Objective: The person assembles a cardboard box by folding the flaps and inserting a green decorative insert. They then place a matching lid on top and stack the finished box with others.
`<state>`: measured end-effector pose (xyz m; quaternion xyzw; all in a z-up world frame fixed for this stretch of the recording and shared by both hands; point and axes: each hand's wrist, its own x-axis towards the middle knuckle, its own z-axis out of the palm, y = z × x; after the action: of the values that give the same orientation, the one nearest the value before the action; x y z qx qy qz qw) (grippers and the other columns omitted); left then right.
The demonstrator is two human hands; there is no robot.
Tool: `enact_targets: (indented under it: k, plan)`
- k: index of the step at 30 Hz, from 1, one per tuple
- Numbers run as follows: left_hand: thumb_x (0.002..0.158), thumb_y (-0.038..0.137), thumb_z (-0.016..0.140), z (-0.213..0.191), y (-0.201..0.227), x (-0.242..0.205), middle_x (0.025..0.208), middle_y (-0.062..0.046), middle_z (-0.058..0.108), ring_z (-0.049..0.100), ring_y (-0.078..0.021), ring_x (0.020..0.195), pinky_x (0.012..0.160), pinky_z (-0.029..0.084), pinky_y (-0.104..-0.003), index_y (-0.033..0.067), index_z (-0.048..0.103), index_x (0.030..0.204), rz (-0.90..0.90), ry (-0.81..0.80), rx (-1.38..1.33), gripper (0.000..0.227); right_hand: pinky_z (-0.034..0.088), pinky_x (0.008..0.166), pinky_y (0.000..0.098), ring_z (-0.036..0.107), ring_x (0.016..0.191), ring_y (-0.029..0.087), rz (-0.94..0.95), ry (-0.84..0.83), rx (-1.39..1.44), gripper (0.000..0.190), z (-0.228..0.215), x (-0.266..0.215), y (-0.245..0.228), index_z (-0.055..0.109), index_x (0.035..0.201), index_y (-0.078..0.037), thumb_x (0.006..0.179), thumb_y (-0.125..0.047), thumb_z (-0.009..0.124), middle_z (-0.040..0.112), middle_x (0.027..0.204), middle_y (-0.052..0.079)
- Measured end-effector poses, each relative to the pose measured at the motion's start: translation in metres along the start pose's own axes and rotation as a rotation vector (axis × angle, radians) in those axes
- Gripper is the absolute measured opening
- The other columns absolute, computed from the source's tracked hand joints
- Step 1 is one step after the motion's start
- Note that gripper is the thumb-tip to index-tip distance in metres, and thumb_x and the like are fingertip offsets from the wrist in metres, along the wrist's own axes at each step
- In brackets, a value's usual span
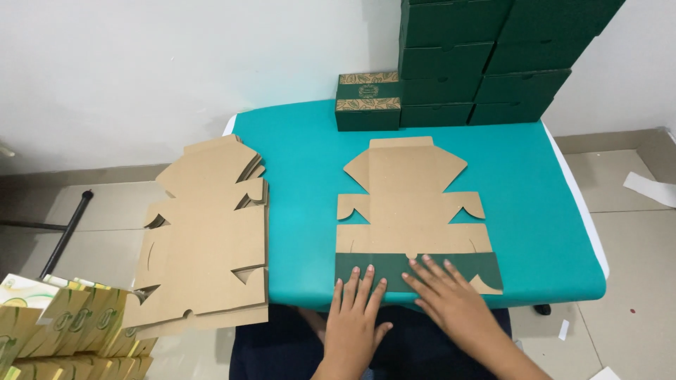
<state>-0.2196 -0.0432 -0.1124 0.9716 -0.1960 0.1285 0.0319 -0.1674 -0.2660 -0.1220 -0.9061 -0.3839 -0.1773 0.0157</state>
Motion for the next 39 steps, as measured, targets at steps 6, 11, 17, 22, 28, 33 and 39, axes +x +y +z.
enact_targets:
  k: [6, 11, 17, 22, 28, 33, 39]
  plan:
    - [0.082, 0.046, 0.068, -0.027, -0.012, 0.005, 0.149, -0.011, 0.032, 0.027, -0.0336, 0.135, 0.104, 0.024, -0.053, 0.0134, 0.041, 0.141, 0.030, -0.097, -0.218, 0.072, 0.034, 0.104, 0.0470, 0.026, 0.138, 0.029, 0.034, -0.233, 0.227, 0.064, -0.025, 0.002, 0.038, 0.043, 0.140, -0.023, 0.083, -0.040, 0.066, 0.033, 0.149, 0.005]
    - [0.094, 0.022, 0.058, -0.071, -0.004, 0.007, 0.130, -0.012, 0.054, 0.043, -0.0364, 0.127, 0.106, 0.023, -0.061, 0.0091, 0.054, 0.126, 0.164, 0.156, -0.533, 0.035, 0.043, 0.099, 0.0461, 0.028, 0.138, 0.023, 0.198, -0.502, 0.369, 0.057, -0.053, 0.024, 0.044, 0.047, 0.136, -0.030, 0.084, -0.039, 0.067, 0.036, 0.148, -0.004]
    - [0.097, 0.012, 0.056, -0.083, 0.009, 0.001, 0.113, -0.009, 0.063, 0.059, -0.0288, 0.113, 0.100, 0.042, -0.049, 0.0095, 0.063, 0.113, 0.396, 0.276, -0.702, 0.017, 0.045, 0.095, 0.0414, 0.043, 0.130, 0.018, 0.209, -0.559, 0.437, 0.041, -0.078, 0.033, 0.044, 0.055, 0.130, -0.032, 0.089, -0.034, 0.055, 0.050, 0.138, -0.007]
    - [0.097, 0.012, 0.060, -0.076, 0.016, 0.006, 0.109, -0.007, 0.065, 0.061, -0.0265, 0.106, 0.096, 0.046, -0.047, 0.0100, 0.065, 0.108, 0.456, 0.263, -0.705, 0.013, 0.053, 0.074, 0.0387, 0.062, 0.108, 0.016, 0.258, -0.459, 0.382, 0.035, -0.115, 0.039, 0.045, 0.059, 0.122, -0.033, 0.088, -0.029, 0.051, 0.065, 0.121, -0.012]
    - [0.094, 0.024, 0.057, -0.054, 0.021, 0.025, 0.127, -0.014, 0.054, 0.047, -0.0352, 0.124, 0.106, 0.030, -0.059, 0.0074, 0.055, 0.125, 0.308, 0.181, -0.519, 0.035, 0.036, 0.102, 0.0495, 0.053, 0.120, 0.023, 0.326, -0.457, 0.409, 0.039, -0.105, 0.085, 0.085, 0.059, 0.125, -0.024, 0.093, -0.038, 0.042, 0.060, 0.128, -0.002]
    - [0.080, 0.061, 0.058, -0.010, 0.027, 0.030, 0.155, -0.011, 0.023, 0.019, -0.0317, 0.142, 0.112, 0.020, -0.052, 0.0077, 0.027, 0.149, 0.140, 0.080, -0.065, 0.093, 0.028, 0.106, 0.0515, 0.034, 0.137, 0.030, 0.407, -0.449, 0.365, 0.040, -0.033, 0.099, 0.114, 0.058, 0.128, -0.023, 0.094, -0.039, 0.042, 0.054, 0.135, -0.001]
    - [0.079, 0.057, 0.058, 0.000, 0.030, 0.037, 0.152, -0.011, 0.031, 0.023, -0.0325, 0.141, 0.111, 0.019, -0.053, 0.0068, 0.037, 0.144, 0.104, 0.076, -0.116, 0.084, 0.049, 0.084, 0.0443, 0.056, 0.103, 0.032, 0.329, 0.060, 0.175, 0.029, -0.002, 0.065, 0.083, 0.064, 0.114, -0.004, 0.090, -0.018, 0.056, 0.060, 0.112, 0.013]
